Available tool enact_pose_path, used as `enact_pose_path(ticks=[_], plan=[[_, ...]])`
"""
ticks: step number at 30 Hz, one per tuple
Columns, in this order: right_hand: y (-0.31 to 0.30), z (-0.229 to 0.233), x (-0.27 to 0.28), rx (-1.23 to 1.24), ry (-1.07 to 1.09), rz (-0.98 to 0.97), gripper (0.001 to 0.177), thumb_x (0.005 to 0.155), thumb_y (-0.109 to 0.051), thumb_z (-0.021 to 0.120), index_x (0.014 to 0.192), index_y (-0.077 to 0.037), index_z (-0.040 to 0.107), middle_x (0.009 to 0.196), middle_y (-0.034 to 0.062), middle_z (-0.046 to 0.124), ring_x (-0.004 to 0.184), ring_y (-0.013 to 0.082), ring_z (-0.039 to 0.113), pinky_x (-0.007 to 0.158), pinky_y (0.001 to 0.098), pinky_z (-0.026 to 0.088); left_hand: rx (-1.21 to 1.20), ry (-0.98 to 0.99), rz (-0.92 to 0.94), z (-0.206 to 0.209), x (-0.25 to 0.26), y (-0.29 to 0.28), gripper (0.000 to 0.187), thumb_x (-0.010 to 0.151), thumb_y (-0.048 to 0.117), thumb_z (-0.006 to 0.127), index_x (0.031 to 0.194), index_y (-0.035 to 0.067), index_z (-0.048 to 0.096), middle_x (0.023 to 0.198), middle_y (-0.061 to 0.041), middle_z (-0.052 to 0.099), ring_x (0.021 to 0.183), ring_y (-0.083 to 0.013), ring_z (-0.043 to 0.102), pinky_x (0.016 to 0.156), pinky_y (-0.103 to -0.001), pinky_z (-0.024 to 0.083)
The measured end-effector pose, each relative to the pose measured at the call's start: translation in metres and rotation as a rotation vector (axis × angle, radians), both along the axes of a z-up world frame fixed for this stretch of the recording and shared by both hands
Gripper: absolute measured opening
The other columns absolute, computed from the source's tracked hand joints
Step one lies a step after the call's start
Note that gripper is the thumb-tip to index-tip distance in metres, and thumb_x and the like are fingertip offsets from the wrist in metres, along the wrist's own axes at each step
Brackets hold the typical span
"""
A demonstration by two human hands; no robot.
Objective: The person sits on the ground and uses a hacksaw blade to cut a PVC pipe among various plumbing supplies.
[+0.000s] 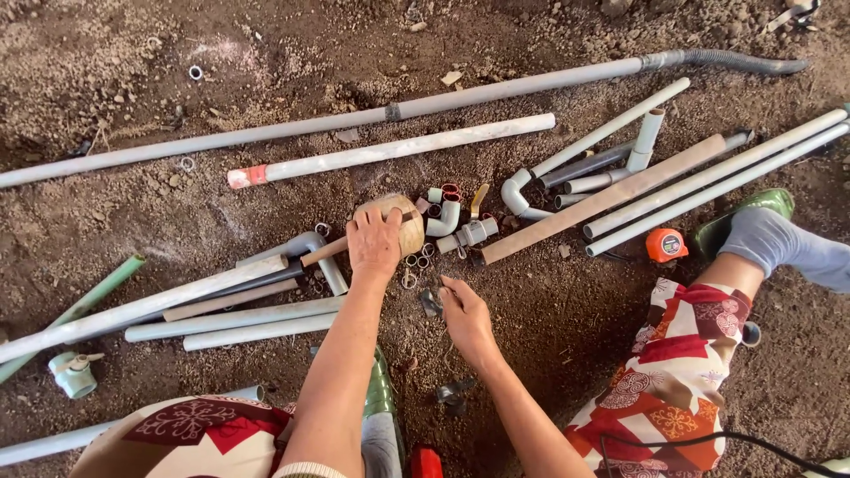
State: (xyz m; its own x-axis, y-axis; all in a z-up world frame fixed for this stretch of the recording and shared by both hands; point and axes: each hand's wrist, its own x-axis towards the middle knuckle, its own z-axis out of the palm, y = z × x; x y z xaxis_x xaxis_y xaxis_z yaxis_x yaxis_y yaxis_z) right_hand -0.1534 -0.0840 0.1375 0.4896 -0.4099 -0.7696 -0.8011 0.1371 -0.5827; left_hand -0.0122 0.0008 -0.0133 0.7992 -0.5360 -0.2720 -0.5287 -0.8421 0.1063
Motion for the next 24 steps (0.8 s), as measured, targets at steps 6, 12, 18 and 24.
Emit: enact_pose_path(ticks=[6, 12, 18, 24], plan=[[-0.013, -0.034, 0.045, 0.027, -0.155, 0.063, 0.041, 0.101, -0.018, 0.038, 0.137, 0.001, 0.041, 0.117, 0.0253, 0.053, 0.097, 0.0274, 0.058, 0.076, 0.0434, 0.049, 0.041, 0.048, 0.007, -0.004, 0.004, -0.001, 0.007, 0.095, 0.021, 0.040, 0.096, 0.023, 0.047, 0.089, -0.005, 0.050, 0.094, -0.0260, 0.049, 0.080, -0.040, 0.040], [-0.003, -0.016, 0.033, 0.016, -0.093, 0.096, 0.041, 0.100, -0.020, 0.039, 0.136, -0.001, 0.042, 0.097, 0.0167, 0.057, 0.081, 0.0166, 0.052, 0.067, 0.0353, 0.046, 0.016, 0.144, 0.013, 0.011, 0.009, 0.001, 0.009, 0.094, 0.021, 0.041, 0.097, 0.024, 0.049, 0.093, -0.009, 0.052, 0.099, -0.0291, 0.051, 0.082, -0.040, 0.041], [0.011, 0.007, -0.007, 0.003, 0.018, 0.079, 0.037, 0.097, -0.023, 0.044, 0.132, -0.011, 0.052, 0.102, 0.0225, 0.061, 0.089, 0.0257, 0.061, 0.076, 0.0408, 0.051, 0.061, 0.137, -0.009, 0.015, 0.012, 0.007, 0.013, 0.094, 0.020, 0.044, 0.103, 0.025, 0.051, 0.097, -0.008, 0.053, 0.103, -0.0278, 0.052, 0.086, -0.040, 0.042], [0.003, -0.015, -0.033, 0.007, -0.018, 0.111, 0.037, 0.098, -0.022, 0.043, 0.134, -0.012, 0.050, 0.104, 0.0207, 0.063, 0.086, 0.0219, 0.062, 0.071, 0.0396, 0.050, 0.032, 0.222, 0.068, 0.044, -0.006, 0.010, 0.021, 0.094, 0.017, 0.042, 0.108, 0.027, 0.053, 0.106, -0.006, 0.050, 0.108, -0.0275, 0.050, 0.092, -0.043, 0.039]])
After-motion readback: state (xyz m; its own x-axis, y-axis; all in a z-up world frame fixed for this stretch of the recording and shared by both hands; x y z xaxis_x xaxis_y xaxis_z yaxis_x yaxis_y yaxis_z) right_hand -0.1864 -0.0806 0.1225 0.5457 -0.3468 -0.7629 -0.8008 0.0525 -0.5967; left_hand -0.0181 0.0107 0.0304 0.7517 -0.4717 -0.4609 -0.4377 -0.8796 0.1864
